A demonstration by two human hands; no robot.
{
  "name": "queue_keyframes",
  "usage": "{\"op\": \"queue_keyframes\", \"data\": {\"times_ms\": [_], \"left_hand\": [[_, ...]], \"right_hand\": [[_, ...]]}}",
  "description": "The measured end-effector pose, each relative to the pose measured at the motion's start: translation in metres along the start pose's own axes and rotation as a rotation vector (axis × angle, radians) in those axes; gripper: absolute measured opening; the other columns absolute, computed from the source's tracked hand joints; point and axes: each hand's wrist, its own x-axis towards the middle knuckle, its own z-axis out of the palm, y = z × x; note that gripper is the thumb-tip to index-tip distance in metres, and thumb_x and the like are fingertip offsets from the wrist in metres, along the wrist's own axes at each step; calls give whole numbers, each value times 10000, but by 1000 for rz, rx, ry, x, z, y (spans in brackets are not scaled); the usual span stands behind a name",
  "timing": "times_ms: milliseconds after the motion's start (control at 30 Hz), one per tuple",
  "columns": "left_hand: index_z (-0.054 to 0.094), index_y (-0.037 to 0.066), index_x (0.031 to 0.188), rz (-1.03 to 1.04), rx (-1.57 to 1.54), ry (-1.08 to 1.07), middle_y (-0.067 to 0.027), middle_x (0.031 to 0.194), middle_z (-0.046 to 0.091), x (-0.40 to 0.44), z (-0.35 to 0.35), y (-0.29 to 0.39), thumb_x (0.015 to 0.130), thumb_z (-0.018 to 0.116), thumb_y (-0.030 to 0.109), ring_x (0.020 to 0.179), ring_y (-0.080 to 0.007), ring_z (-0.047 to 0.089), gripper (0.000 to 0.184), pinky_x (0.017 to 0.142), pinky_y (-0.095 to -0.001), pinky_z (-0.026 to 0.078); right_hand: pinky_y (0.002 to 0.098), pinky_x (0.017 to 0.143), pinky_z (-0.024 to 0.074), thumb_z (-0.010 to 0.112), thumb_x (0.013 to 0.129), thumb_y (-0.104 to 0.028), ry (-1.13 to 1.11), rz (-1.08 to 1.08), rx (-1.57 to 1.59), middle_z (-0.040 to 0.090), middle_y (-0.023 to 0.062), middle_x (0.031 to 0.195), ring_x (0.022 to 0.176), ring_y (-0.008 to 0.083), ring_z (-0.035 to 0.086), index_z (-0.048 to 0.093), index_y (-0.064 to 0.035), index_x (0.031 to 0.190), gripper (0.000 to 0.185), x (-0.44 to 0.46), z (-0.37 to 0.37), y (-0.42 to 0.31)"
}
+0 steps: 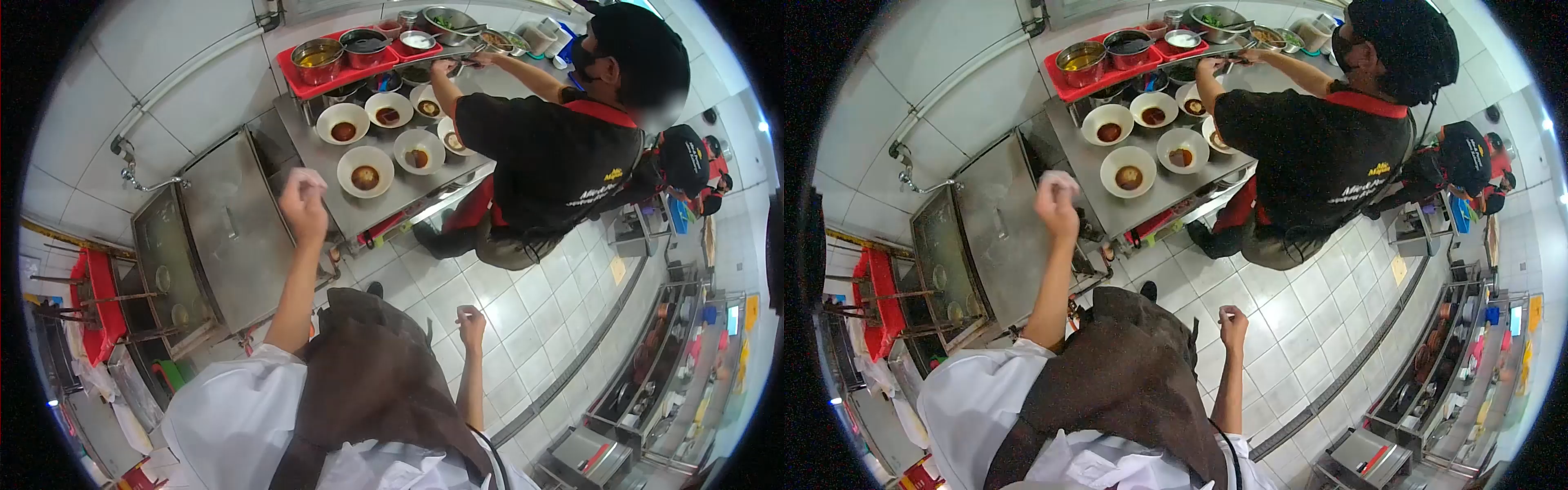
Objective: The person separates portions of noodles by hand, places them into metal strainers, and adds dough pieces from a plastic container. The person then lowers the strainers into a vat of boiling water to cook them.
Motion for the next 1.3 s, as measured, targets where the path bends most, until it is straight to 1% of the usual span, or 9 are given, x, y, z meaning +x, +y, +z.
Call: {"op": "queue_keyframes", "data": {"times_ms": [167,300,367,400,533,700,767,1233,1300], "left_hand": [[530,33,771,-451,163,-213,-13,735,537,-62,4,-66,794,506,-57,662,-88,531,95,597,-220,413],[553,25,842,-350,524,-277,-53,814,540,-98,-6,-83,758,541,-70,730,-142,553,127,585,-235,428],[547,17,929,-364,695,-130,-100,939,528,-108,-11,-94,714,585,-72,838,-226,549,235,669,-293,463],[518,20,1023,-513,759,-160,-138,1052,500,-116,-22,-111,673,626,-77,982,-298,508,379,831,-373,444],[456,19,1132,-589,846,-62,-177,1121,460,-115,-17,-140,662,647,-77,1127,-348,440,516,973,-420,354],[459,3,1122,-434,912,-1,-198,1151,458,-103,15,-141,707,615,-66,1146,-380,448,449,998,-436,348],[461,7,1114,-256,1078,-33,-201,1150,468,-84,31,-125,709,608,-64,1132,-389,455,436,990,-448,349],[517,10,1064,-332,966,112,-171,1057,530,-73,36,-152,672,637,-75,1050,-350,534,419,934,-409,415],[522,11,1061,-344,969,153,-170,1059,536,-74,43,-149,665,635,-83,1045,-343,539,422,935,-407,420]], "right_hand": [[262,479,451,636,829,-158,-18,194,130,670,84,815,624,159,639,671,8,916,191,32,14,-14],[280,527,464,624,844,-155,-155,109,53,671,75,817,624,160,633,671,5,920,183,76,38,-35],[280,552,467,621,847,-154,-219,30,17,671,72,821,628,158,628,668,6,925,184,100,43,-53],[281,576,470,618,850,-153,-280,-52,-19,672,68,825,633,155,622,665,6,930,184,111,44,-60],[325,601,495,630,852,-174,-246,-126,31,668,131,755,618,209,647,655,19,900,200,145,49,-76],[327,612,498,624,855,-177,-369,-106,-31,673,133,830,648,208,649,654,7,919,197,178,38,-80],[322,622,497,622,852,-170,-436,-178,-28,665,128,835,661,198,646,652,7,931,196,185,34,-89],[375,719,501,654,812,-199,-617,-245,-130,676,176,879,784,285,654,666,-1,953,244,251,63,-101],[295,586,483,637,819,-115,-525,-441,-101,644,87,710,616,141,613,646,2,910,148,259,71,-98]]}}
